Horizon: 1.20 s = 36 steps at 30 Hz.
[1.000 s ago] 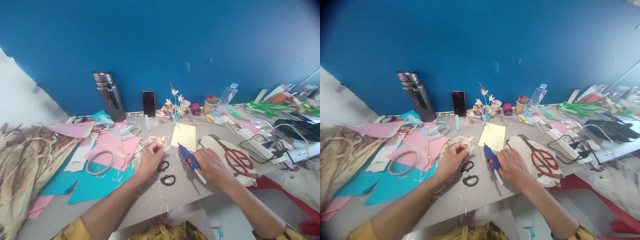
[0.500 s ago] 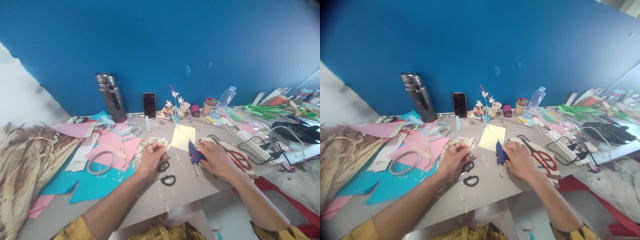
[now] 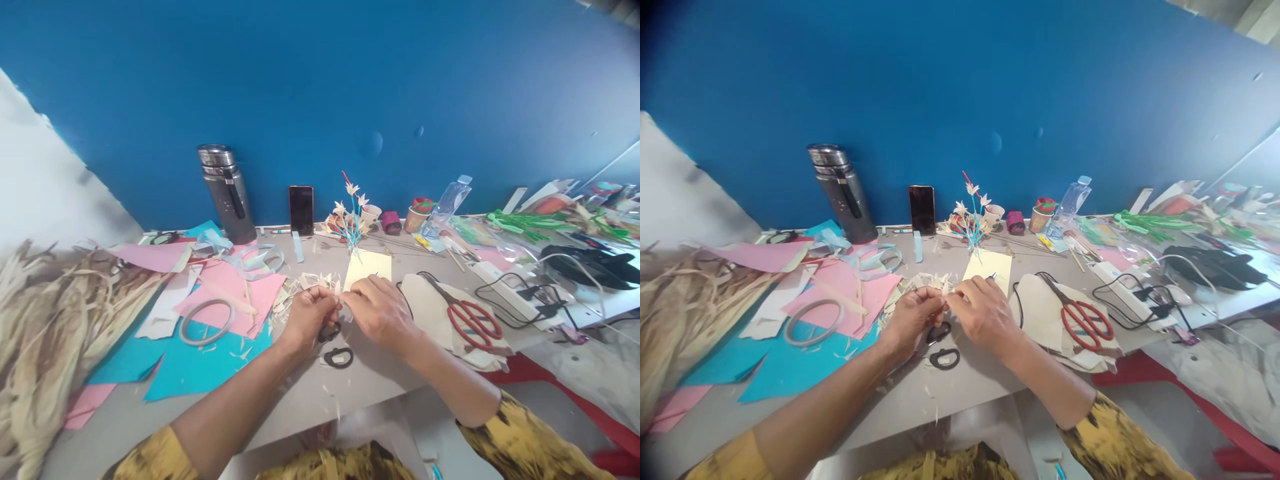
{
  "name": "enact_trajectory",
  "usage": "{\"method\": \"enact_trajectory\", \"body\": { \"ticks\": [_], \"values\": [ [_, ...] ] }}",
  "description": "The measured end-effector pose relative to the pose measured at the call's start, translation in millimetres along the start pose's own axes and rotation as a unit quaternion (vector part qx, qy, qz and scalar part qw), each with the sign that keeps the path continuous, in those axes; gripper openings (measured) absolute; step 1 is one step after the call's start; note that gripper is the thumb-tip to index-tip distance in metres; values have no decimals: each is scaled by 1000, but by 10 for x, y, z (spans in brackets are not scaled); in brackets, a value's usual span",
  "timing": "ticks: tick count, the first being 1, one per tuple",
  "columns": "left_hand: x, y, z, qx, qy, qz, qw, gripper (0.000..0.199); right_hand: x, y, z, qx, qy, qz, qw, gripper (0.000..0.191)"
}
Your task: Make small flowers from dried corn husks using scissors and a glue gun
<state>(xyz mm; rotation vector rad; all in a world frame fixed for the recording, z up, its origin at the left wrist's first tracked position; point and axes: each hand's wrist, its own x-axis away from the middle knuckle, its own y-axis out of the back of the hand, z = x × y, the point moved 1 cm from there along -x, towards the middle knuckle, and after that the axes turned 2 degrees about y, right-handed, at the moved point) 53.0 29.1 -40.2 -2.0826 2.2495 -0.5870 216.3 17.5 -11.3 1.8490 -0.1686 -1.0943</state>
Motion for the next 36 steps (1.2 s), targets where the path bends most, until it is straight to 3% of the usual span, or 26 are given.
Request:
{"method": "enact_trajectory", "body": {
  "ticks": [5, 7, 9, 10, 12, 14, 15, 17, 19, 23, 30, 36],
  "values": [
    [8, -7, -11, 22, 18, 8, 1000, 16, -7, -43, -32, -12, 8, 16, 1000, 22],
    [7, 4, -24, 27, 25, 7, 999, 18, 15, -48, -74, -86, -43, 0, 995, 20],
    [2, 16, -33, 26, 23, 4, 999, 18, 47, -70, -118, -224, -162, -26, 961, 15],
    [-2, 20, -34, 24, 21, 2, 999, 19, 64, -91, -131, -309, -239, -36, 920, 13],
    [-11, 24, -22, 25, 25, -1, 999, 19, 90, -145, -123, -474, -381, -50, 792, 17],
    [-20, 23, 5, 32, 37, 5, 999, 20, 88, -197, -70, -603, -462, -51, 649, 26],
    [-25, 21, 20, 35, 44, 12, 998, 20, 77, -217, -37, -646, -480, -52, 591, 30],
    [-32, 21, 48, 38, 50, 26, 998, 18, 51, -242, 21, -688, -498, -50, 526, 35],
    [-40, 26, 68, 32, 47, 33, 998, 16, 33, -250, 49, -687, -506, -48, 519, 37],
    [-57, 43, 93, 5, 30, 33, 999, 12, 27, -239, 36, -663, -509, -45, 547, 36],
    [-71, 45, 118, -14, 9, 44, 999, 11, 36, -281, 40, -674, -514, -50, 529, 37],
    [-38, 23, 76, 0, 24, 43, 999, 12, 45, -303, 57, -653, -523, -53, 545, 37]
  ]
}}
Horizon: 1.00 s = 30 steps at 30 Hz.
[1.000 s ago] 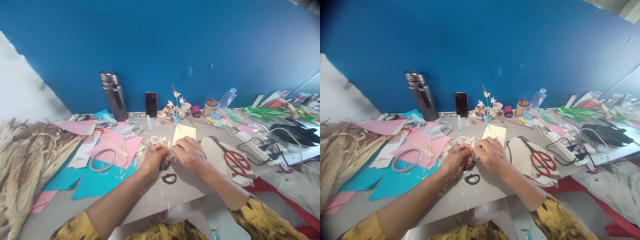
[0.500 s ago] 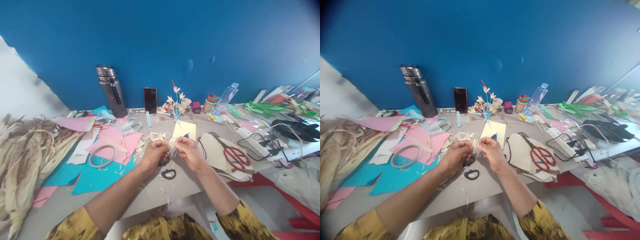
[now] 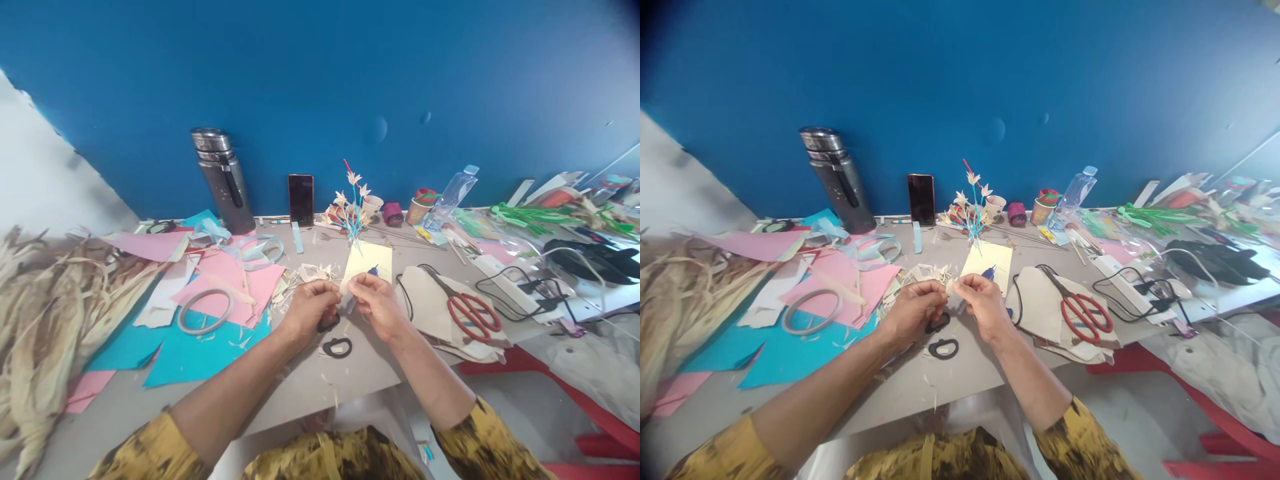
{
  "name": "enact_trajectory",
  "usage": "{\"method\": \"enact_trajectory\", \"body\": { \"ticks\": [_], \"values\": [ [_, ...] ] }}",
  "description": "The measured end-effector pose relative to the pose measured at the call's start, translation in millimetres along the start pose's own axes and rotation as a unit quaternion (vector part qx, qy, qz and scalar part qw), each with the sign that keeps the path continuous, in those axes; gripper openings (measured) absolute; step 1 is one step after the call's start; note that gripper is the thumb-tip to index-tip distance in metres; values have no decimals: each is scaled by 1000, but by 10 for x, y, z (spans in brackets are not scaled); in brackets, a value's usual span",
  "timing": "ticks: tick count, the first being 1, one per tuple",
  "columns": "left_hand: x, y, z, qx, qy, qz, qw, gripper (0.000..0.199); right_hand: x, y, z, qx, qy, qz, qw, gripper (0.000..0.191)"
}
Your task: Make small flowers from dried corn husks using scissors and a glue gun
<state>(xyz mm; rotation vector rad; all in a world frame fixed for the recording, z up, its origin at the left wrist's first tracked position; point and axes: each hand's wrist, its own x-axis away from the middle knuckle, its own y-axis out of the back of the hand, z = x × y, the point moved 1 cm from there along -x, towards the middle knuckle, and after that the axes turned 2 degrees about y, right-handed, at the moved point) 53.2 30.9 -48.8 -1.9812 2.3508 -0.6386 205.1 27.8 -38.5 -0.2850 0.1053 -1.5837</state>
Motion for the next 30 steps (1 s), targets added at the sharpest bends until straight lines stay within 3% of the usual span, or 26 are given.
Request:
{"method": "enact_trajectory", "body": {
  "ticks": [12, 17, 22, 30],
  "values": [
    [15, -18, -28, 17, 18, 7, 1000, 8, 17, -16, -27, 37, 9, -26, 999, 37],
    [69, -41, -83, -48, -25, 19, 998, 15, 19, -30, -23, 43, 10, -28, 999, 36],
    [116, -54, -139, -100, -46, 1, 994, 24, 26, -47, -48, 37, 4, -33, 999, 35],
    [95, -56, -124, -71, -31, -18, 997, 20, 38, -77, -46, 18, 0, -35, 999, 36]
  ]
}}
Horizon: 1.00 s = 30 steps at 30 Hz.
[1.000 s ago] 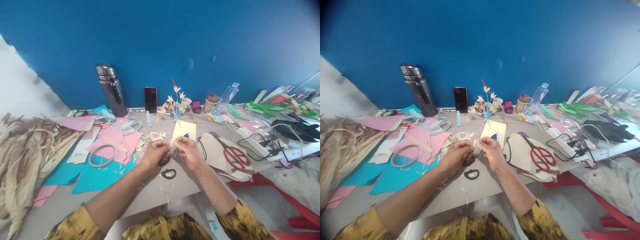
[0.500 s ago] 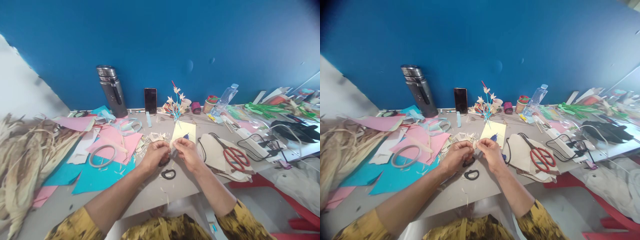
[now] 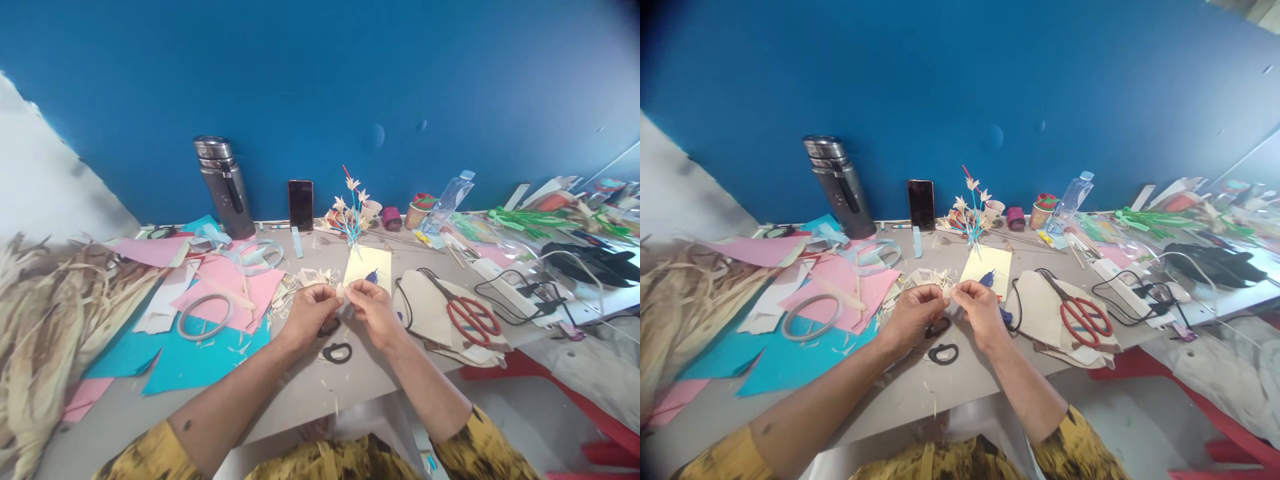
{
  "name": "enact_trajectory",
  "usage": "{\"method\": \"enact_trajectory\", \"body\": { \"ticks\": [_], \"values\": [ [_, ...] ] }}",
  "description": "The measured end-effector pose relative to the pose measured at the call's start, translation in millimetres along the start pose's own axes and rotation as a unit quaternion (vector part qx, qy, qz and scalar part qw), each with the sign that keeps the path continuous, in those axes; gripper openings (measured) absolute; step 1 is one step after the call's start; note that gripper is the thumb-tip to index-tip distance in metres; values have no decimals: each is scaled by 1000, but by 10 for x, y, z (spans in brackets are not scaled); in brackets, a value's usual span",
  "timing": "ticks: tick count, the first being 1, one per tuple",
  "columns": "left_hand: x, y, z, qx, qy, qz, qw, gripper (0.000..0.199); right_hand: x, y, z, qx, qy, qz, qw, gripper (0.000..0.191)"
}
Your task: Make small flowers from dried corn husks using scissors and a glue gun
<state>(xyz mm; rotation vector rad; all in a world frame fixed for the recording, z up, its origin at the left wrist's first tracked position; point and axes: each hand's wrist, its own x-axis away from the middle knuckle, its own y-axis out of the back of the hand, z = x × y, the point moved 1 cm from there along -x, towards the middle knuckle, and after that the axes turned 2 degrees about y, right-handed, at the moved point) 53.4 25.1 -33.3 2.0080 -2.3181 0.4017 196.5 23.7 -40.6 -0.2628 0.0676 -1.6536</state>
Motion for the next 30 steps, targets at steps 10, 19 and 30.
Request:
{"method": "enact_trajectory", "body": {
  "ticks": [10, 19, 30],
  "values": [
    [14, -7, -11, -9, 3, -10, 1000, 21, 10, -45, -13, -28, 8, -6, 1000, 33],
    [-17, 3, 45, 12, 7, -19, 1000, 20, 29, -83, -21, -65, 2, -14, 998, 32],
    [-16, 13, 39, -16, -5, -29, 999, 21, 42, -46, -20, -37, -1, 36, 999, 26]
  ]
}}
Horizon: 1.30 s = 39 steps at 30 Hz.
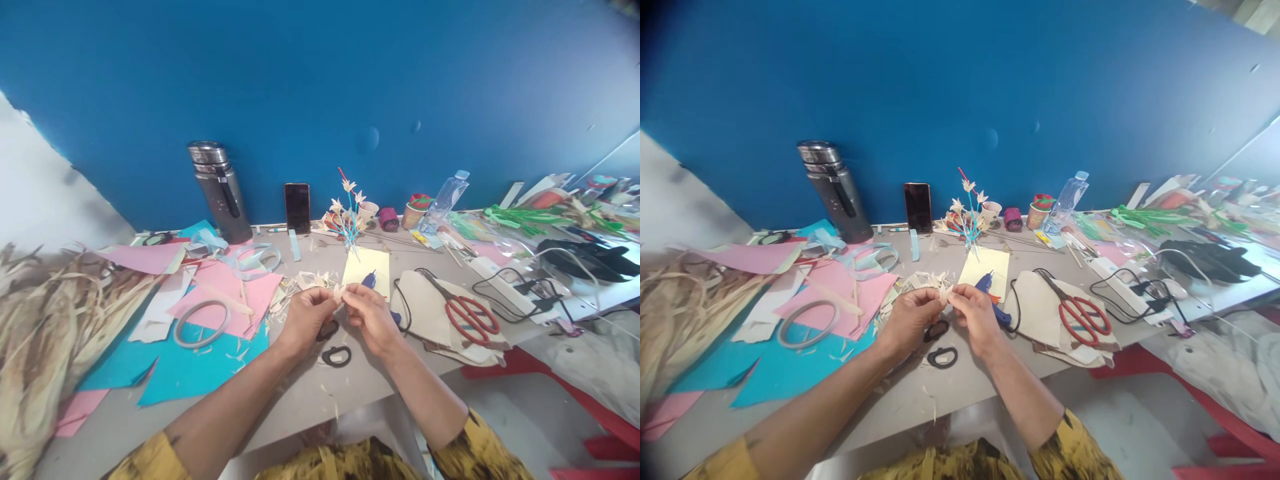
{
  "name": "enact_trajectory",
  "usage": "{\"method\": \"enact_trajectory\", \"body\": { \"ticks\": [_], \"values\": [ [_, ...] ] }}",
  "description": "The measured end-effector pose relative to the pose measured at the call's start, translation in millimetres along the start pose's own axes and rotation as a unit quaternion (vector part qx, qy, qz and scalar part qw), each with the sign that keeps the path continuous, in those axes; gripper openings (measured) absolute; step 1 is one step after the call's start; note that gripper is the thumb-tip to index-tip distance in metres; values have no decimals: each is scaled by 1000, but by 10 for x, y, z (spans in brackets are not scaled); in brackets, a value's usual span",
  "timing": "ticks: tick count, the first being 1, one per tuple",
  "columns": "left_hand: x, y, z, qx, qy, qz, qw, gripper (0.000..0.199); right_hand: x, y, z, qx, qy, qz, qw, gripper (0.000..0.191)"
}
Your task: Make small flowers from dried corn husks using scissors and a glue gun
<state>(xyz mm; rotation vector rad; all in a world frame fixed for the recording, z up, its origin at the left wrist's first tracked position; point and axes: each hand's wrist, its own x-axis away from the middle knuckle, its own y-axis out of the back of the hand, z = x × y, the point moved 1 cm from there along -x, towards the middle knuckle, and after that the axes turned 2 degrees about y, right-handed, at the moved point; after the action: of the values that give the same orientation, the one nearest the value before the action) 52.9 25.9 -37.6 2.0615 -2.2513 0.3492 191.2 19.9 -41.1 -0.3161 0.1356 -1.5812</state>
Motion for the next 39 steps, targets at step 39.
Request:
{"method": "enact_trajectory", "body": {
  "ticks": [39],
  "values": [
    [-2, -3, 40, 73, -33, 48, 996, 51, 7, -29, 62, -182, -21, -44, 982, 35]
  ]
}}
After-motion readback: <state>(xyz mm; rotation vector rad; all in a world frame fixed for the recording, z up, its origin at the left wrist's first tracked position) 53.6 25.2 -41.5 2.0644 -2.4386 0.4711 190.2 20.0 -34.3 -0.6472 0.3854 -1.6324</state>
